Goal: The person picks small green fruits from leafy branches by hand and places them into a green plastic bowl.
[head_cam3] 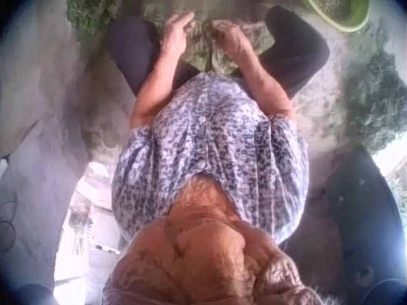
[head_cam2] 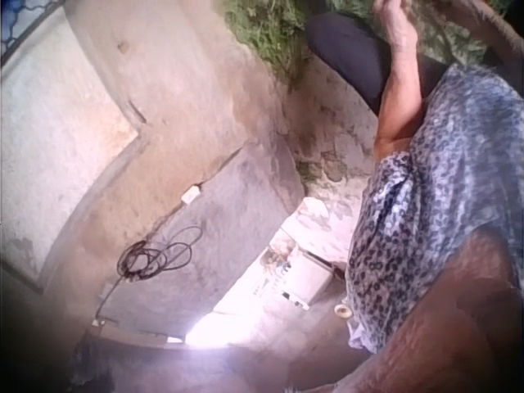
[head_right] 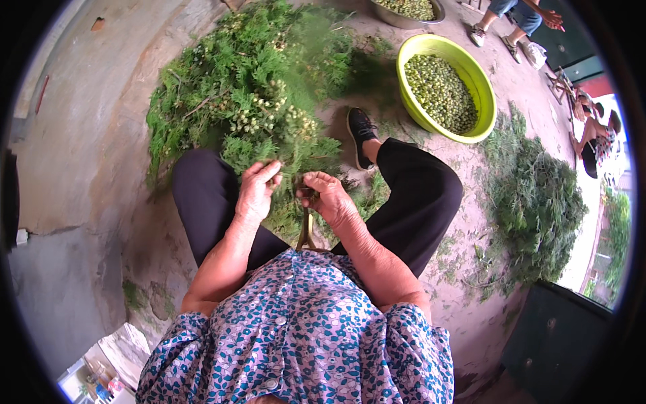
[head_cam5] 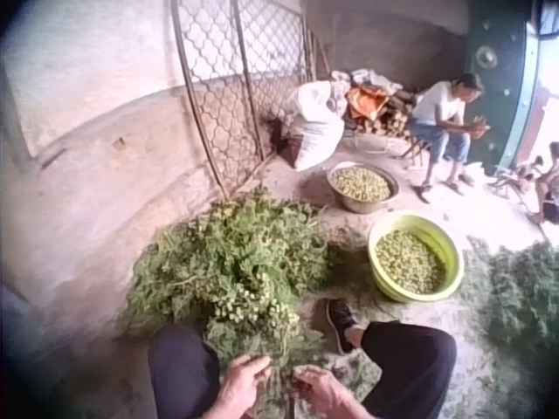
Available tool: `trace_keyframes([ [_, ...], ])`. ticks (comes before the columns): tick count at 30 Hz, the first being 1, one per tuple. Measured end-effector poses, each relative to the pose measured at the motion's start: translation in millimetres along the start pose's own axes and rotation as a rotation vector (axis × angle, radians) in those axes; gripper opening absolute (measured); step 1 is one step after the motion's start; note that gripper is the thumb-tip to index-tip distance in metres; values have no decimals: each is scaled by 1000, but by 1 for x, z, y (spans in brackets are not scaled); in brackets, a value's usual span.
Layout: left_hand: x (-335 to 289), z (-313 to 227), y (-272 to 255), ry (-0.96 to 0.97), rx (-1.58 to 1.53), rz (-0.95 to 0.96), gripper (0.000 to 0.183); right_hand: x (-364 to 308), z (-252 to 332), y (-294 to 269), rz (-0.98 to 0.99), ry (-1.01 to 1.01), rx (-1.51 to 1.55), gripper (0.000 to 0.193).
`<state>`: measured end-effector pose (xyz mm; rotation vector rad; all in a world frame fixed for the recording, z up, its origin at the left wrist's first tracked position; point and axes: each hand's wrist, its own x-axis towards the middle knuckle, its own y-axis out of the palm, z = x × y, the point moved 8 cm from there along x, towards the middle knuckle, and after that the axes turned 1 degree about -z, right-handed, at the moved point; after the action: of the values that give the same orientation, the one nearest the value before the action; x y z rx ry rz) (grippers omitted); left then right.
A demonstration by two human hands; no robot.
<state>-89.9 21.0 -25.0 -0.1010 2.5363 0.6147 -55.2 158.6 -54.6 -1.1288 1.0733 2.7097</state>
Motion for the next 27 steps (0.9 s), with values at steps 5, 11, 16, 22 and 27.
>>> trace_keyframes([
  [5, -6, -17, 8, 133, 228, -18, 8, 13, 31, -65, -272, -71, 141, 11],
  [11, -10, -3, 29, 129, 562, 299, 10, -29, 199, -71, 55, -709, 775, 47],
  [16, -19, 3, 50, 205, 922, 536, 15, 0, 136, -70, -109, -504, 493, 24],
  [22, -33, 22, 55, 196, 1101, 727, 24, 10, 33, -22, -62, -310, -531, 23],
  [27, -42, 29, 54, 419, 1231, 817, 33, 23, 4, -15, -76, -154, -470, 25],
])
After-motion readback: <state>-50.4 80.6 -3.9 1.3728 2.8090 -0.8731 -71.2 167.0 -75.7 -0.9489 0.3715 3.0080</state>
